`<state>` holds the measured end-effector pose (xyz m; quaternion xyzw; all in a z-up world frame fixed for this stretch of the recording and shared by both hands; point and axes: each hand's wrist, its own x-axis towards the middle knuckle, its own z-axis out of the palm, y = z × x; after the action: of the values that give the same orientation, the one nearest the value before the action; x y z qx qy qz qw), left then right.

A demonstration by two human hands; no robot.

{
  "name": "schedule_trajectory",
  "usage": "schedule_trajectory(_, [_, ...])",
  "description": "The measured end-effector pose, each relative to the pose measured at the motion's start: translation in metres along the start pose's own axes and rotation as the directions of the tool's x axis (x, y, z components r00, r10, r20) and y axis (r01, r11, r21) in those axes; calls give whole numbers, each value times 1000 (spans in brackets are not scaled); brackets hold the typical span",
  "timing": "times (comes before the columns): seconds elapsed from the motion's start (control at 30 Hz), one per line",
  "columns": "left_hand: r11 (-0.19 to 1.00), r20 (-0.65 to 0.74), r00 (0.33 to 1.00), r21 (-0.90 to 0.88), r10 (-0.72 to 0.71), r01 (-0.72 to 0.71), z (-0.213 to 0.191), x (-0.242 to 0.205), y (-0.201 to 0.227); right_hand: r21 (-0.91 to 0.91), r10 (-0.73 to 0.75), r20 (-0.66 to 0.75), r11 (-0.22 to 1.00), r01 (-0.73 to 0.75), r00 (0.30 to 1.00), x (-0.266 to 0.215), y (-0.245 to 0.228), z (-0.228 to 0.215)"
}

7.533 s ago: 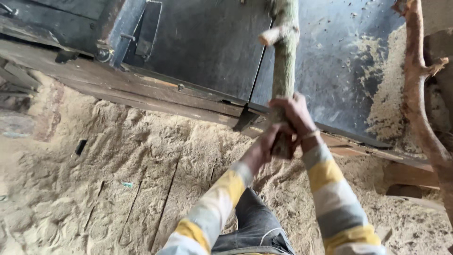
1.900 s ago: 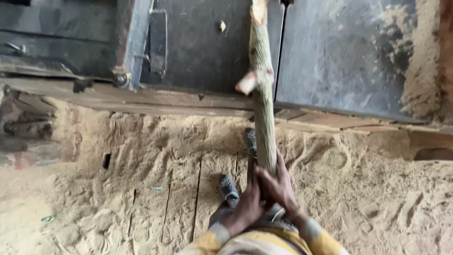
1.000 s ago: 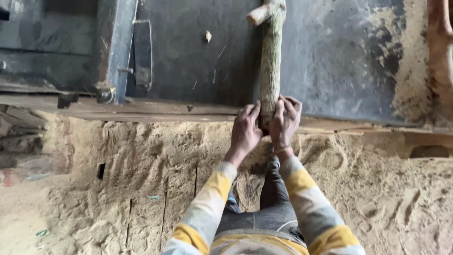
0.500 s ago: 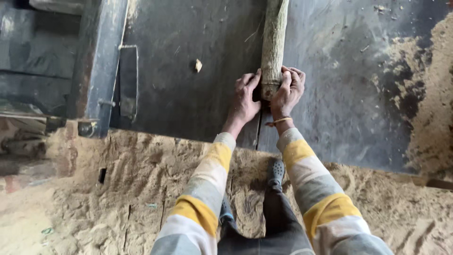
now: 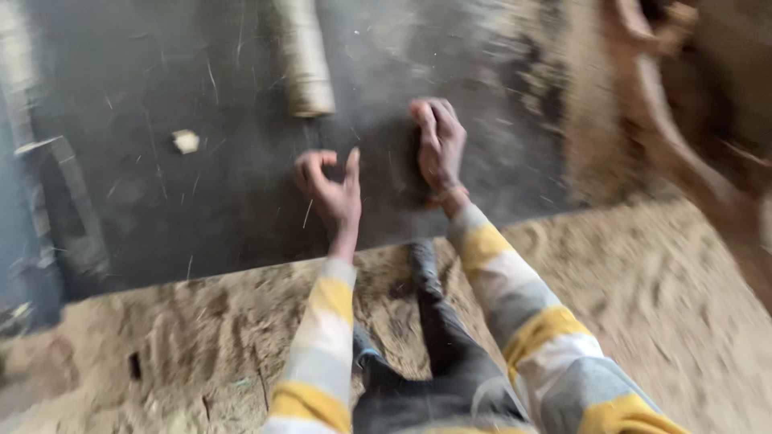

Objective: The person feeds multiple logs into a table saw one at a time, guiding each piece through the blade with both hands. The logs are cut into smaller sections, and the cut pieces are moved aside as the process continues.

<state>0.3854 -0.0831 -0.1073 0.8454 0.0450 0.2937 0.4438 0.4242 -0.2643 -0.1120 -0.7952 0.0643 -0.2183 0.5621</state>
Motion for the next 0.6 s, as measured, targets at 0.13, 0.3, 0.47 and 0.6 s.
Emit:
schedule_trajectory(0.13, [994, 262, 964, -87, -35, 59, 7, -53, 61, -443, -217, -100, 884, 152, 971, -14, 10, -179])
schedule_trajectory(0.3, [989, 387, 921, -147, 31, 29, 33, -85, 99, -965, -125, 74, 241, 102, 989, 4, -12, -373])
schedule_trajectory(0.47, [990, 427, 903, -139, 39, 23, 44, -97, 105, -904, 277, -191, 324, -279, 942, -24, -33, -488])
schedule_trajectory(0.6, [986, 399, 916, -163, 48, 19, 42, -110, 107, -984, 585, -174, -81, -156, 792, -55, 16, -527])
